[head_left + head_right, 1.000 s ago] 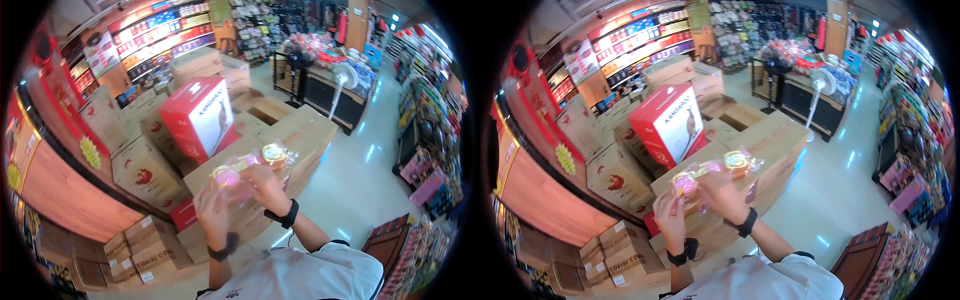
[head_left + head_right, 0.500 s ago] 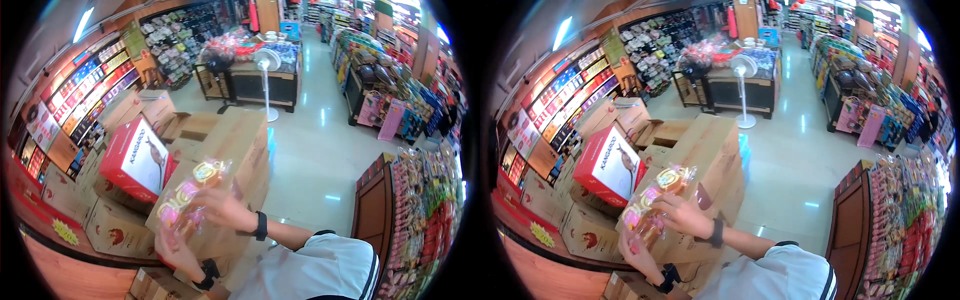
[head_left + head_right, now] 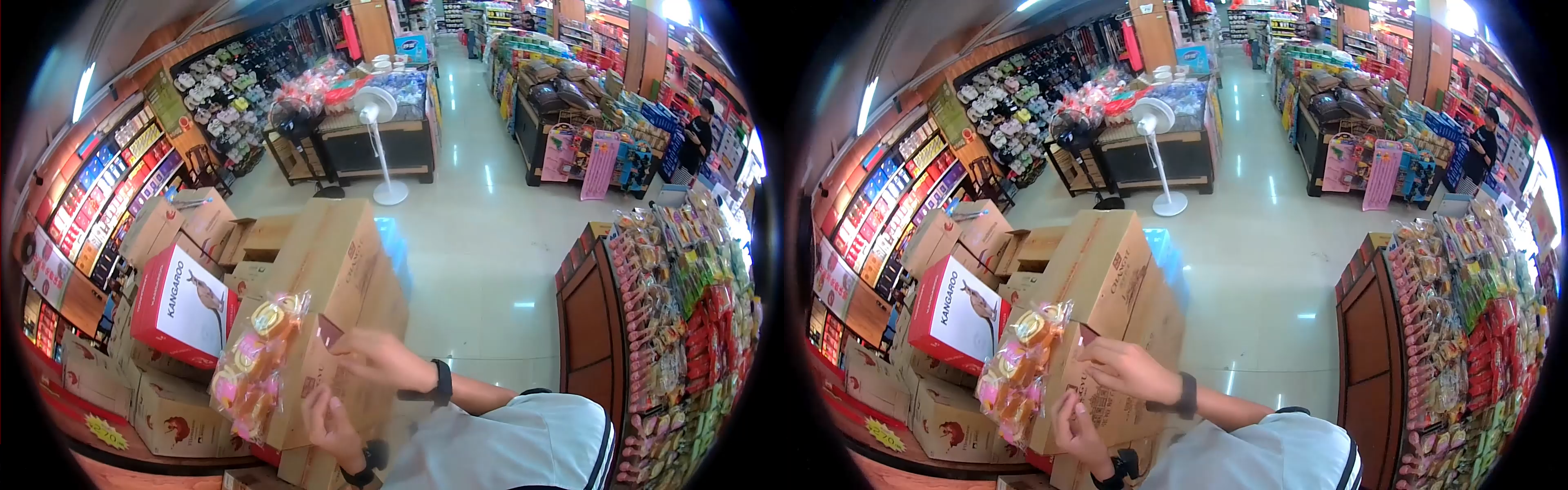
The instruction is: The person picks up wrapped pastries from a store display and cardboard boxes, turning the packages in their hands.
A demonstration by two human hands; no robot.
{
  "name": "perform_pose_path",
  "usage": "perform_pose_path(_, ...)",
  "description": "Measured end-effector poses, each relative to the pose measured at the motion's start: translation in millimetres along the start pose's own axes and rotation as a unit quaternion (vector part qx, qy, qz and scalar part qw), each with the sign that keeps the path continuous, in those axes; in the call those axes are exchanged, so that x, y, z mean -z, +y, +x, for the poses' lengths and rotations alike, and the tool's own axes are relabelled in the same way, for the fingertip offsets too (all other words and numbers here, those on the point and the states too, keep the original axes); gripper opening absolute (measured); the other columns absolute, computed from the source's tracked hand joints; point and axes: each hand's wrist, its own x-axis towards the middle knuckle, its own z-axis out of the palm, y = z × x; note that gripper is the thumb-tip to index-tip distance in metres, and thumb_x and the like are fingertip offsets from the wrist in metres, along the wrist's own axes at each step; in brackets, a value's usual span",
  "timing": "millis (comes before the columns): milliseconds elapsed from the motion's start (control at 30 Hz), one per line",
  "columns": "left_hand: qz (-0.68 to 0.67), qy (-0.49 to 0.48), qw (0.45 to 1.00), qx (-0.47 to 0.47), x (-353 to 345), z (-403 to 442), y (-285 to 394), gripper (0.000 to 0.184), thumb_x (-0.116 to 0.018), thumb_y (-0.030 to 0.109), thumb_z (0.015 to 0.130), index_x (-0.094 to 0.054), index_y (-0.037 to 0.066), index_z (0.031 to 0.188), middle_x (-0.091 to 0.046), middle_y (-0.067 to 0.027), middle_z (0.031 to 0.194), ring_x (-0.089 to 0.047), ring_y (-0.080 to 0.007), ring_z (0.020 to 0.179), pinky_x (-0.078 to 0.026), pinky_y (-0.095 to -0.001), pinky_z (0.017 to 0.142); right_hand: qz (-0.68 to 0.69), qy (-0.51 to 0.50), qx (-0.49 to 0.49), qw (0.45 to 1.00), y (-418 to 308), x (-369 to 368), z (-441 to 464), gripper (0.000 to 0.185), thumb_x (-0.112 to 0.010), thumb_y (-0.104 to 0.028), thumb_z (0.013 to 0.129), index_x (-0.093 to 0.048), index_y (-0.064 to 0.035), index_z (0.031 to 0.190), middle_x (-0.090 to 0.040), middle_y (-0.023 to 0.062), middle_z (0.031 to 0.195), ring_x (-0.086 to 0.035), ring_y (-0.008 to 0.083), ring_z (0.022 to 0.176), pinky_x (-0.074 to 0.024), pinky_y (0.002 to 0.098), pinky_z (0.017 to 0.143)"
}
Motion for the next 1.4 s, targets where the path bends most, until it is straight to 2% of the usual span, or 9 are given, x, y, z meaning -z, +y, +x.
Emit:
perform_pose_path(100,-0.026,-0.033,0.999,0.019,-22,-8,-2,0.02,-0.063,-0.004,0.093,-0.071,-0.008,0.111,-0.068,-0.0196,0.116,-0.067,-0.0311,0.106,-0.056,-0.0381,0.09,0.05,-0.061,-0.082,0.993,6,16,-25,0.031,-0.07,-0.016,0.096,-0.065,-0.003,0.123,-0.069,0.0148,0.114,-0.068,0.035,0.103,-0.0555,0.0407,0.088)
perform_pose_path(133,-0.037,-0.03,0.999,0.013,-31,-6,0,0.019,-0.062,-0.004,0.094,-0.071,-0.008,0.11,-0.068,-0.0198,0.116,-0.067,-0.031,0.105,-0.056,-0.0378,0.088,0.048,-0.063,-0.06,0.995,2,21,-33,0.031,-0.067,-0.028,0.099,-0.066,-0.0012,0.114,-0.068,0.0171,0.107,-0.068,0.0358,0.096,-0.0553,0.0419,0.082)
perform_pose_path(367,-0.109,0.007,0.994,-0.027,-85,15,11,0.018,-0.061,-0.004,0.097,-0.069,-0.009,0.112,-0.067,-0.0182,0.114,-0.067,-0.0282,0.098,-0.057,-0.0356,0.084,0.051,-0.284,-0.117,0.95,-16,33,-81,0.07,-0.073,-0.052,0.09,-0.053,0.0008,0.133,-0.068,0.025,0.109,-0.067,0.0426,0.095,-0.0532,0.0478,0.081)
perform_pose_path(567,-0.182,-0.066,0.981,0.035,-126,12,41,0.021,-0.059,0.005,0.101,-0.067,-0.006,0.116,-0.064,-0.0142,0.119,-0.064,-0.0225,0.098,-0.054,-0.0333,0.084,0.1,-0.227,-0.098,0.964,-4,61,-98,0.049,-0.078,-0.038,0.093,-0.069,0.0055,0.114,-0.072,0.0235,0.105,-0.07,0.0367,0.097,-0.0547,0.0408,0.082)
perform_pose_path(700,-0.1,-0.091,0.991,0.006,-143,1,72,0.033,-0.065,0.022,0.105,-0.069,-0.01,0.115,-0.071,-0.0177,0.111,-0.07,-0.0286,0.099,-0.058,-0.0369,0.087,0.076,-0.192,-0.112,0.972,1,70,-115,0.064,-0.078,-0.054,0.086,-0.07,0.0071,0.102,-0.071,0.029,0.095,-0.068,0.0428,0.089,-0.0536,0.0485,0.076)
perform_pose_path(967,-0.237,-0.159,0.956,0.07,-162,9,62,0.029,-0.062,0.016,0.105,-0.069,-0.01,0.115,-0.071,-0.0165,0.106,-0.065,-0.0257,0.093,-0.055,-0.0347,0.086,0.132,-0.109,-0.139,0.976,21,52,-132,0.057,-0.084,-0.044,0.085,-0.069,0.0066,0.106,-0.071,0.0272,0.091,-0.069,0.0386,0.083,-0.0537,0.0451,0.074)
perform_pose_path(1067,-0.319,-0.238,0.917,0.044,-156,16,39,0.031,-0.06,0.013,0.105,-0.064,-0.009,0.127,-0.069,-0.0171,0.119,-0.066,-0.0245,0.099,-0.057,-0.034,0.086,0.123,-0.072,-0.116,0.983,26,41,-134,0.054,-0.084,-0.041,0.086,-0.068,0.0065,0.107,-0.072,0.0267,0.09,-0.07,0.0362,0.082,-0.054,0.0444,0.073)
perform_pose_path(1167,-0.443,-0.214,0.848,0.199,-149,18,15,0.019,-0.059,0.011,0.102,-0.065,0.0,0.116,-0.065,-0.0102,0.116,-0.061,-0.0182,0.091,-0.05,-0.0316,0.081,0.093,-0.09,-0.142,0.981,20,32,-130,0.052,-0.083,-0.04,0.087,-0.068,0.0056,0.105,-0.071,0.0267,0.089,-0.07,0.0365,0.079,-0.0539,0.0445,0.071)
perform_pose_path(1400,-0.654,-0.193,0.666,0.303,-108,30,-15,0.017,-0.055,0.016,0.104,-0.064,0.006,0.113,-0.065,-0.0057,0.11,-0.057,-0.0173,0.085,-0.049,-0.0323,0.076,0.076,-0.136,-0.15,0.976,0,-1,-116,0.045,-0.08,-0.036,0.09,-0.069,0.0037,0.107,-0.071,0.0261,0.093,-0.069,0.036,0.084,-0.0539,0.0439,0.075)
